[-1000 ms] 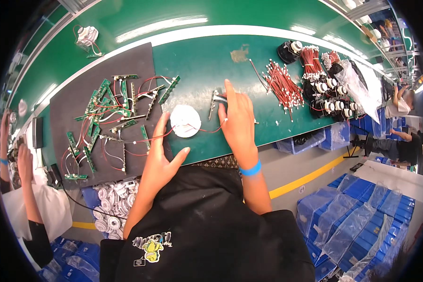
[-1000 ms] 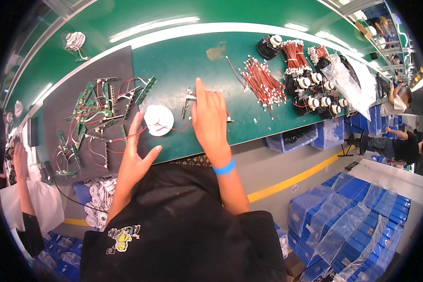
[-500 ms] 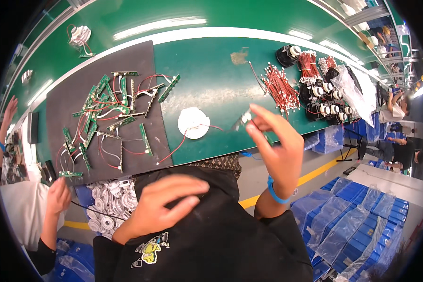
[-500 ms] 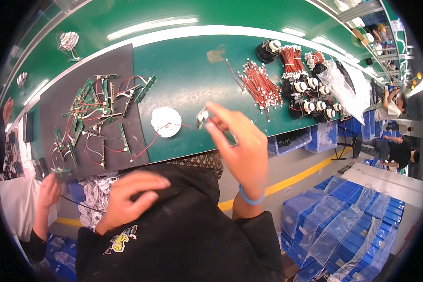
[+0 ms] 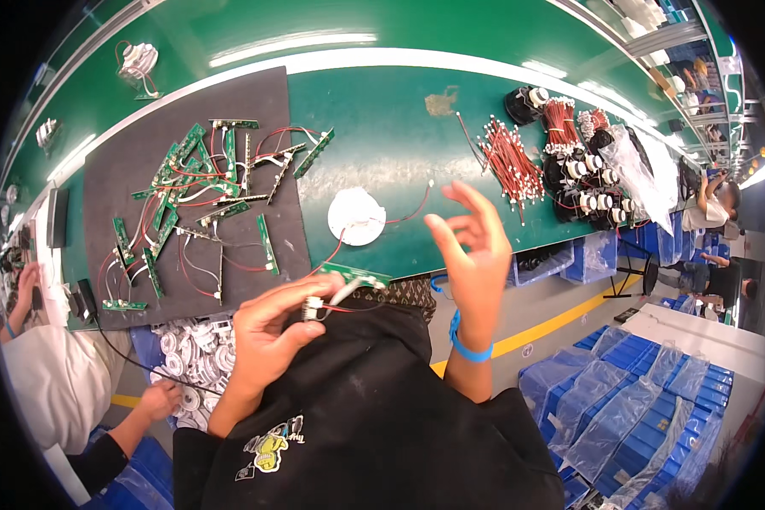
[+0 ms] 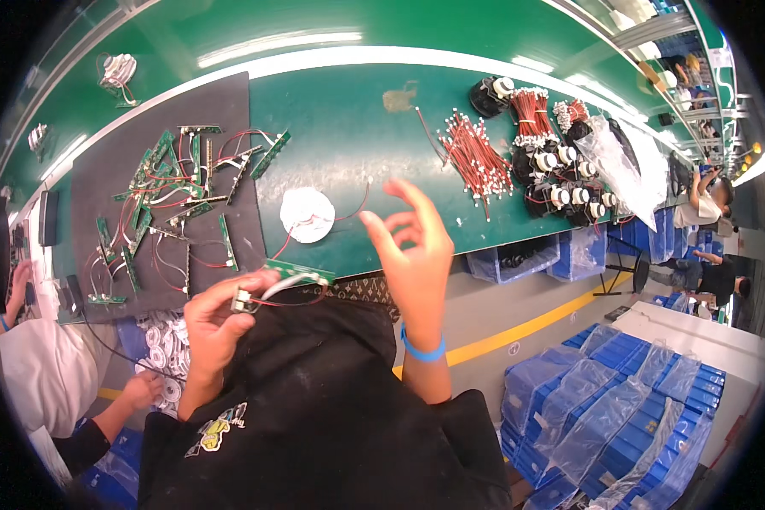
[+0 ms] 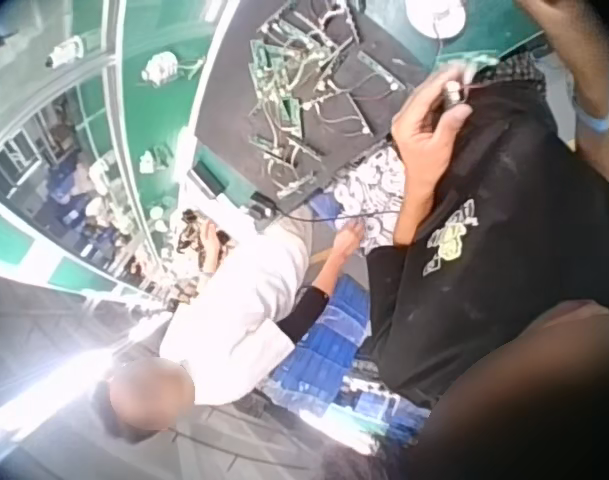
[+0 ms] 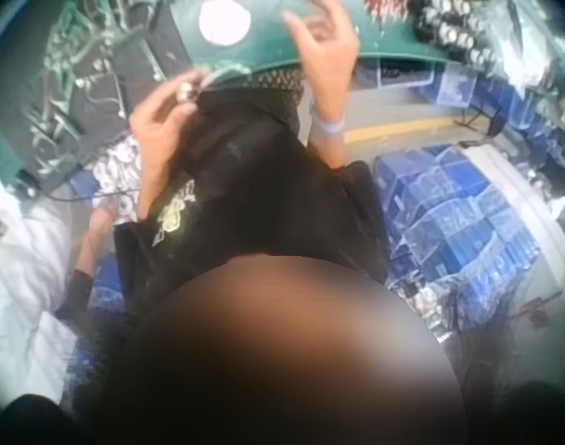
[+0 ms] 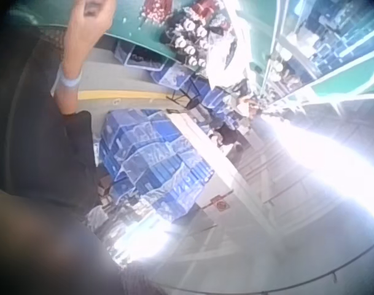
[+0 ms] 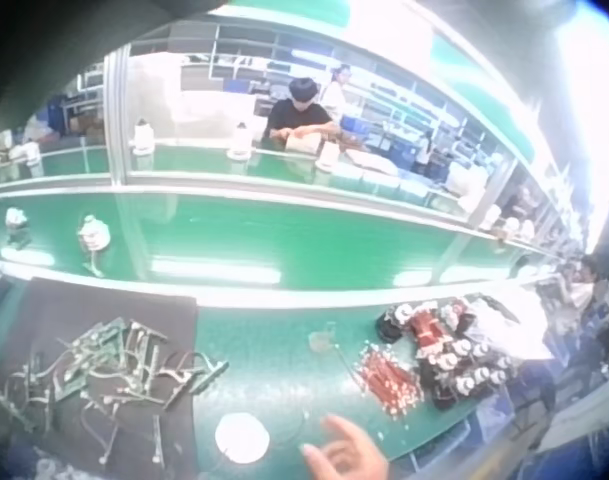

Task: Assembling electronic components by connecting wires to circuit boards and placing them in plastic housings.

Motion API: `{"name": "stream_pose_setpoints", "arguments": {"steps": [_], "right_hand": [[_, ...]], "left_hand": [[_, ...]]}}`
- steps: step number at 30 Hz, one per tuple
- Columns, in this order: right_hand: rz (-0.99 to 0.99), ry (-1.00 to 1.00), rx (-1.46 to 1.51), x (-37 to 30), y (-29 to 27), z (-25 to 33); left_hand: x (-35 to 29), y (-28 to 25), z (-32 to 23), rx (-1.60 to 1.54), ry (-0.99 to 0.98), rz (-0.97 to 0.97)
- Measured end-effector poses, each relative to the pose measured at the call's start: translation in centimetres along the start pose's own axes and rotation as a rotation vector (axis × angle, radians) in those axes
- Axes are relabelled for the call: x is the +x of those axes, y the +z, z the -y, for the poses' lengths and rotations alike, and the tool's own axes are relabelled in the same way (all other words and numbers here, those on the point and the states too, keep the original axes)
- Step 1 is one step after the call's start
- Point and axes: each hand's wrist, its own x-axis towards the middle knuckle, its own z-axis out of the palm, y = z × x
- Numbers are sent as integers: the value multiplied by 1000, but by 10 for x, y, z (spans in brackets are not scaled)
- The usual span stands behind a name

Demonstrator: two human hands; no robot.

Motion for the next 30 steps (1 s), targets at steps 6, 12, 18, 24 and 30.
{"name": "stream_pose_setpoints", "arguments": {"steps": [6,12,18,24,30], "right_hand": [[225,186,455,21,8,-36],[157,58,461,10,3,-22],[233,-17,548,2,0,-20],[410,-163,419,-8,10,-1],[772,283,634,-4,16,15]], "left_hand": [[-7,-15,-2,-174,40,-89],[0,-11,1,-406,-216,-63],[19,7,1,-404,-282,13],[25,8,2,-444,-372,68],[16,1,4,-364,-405,26]]}}
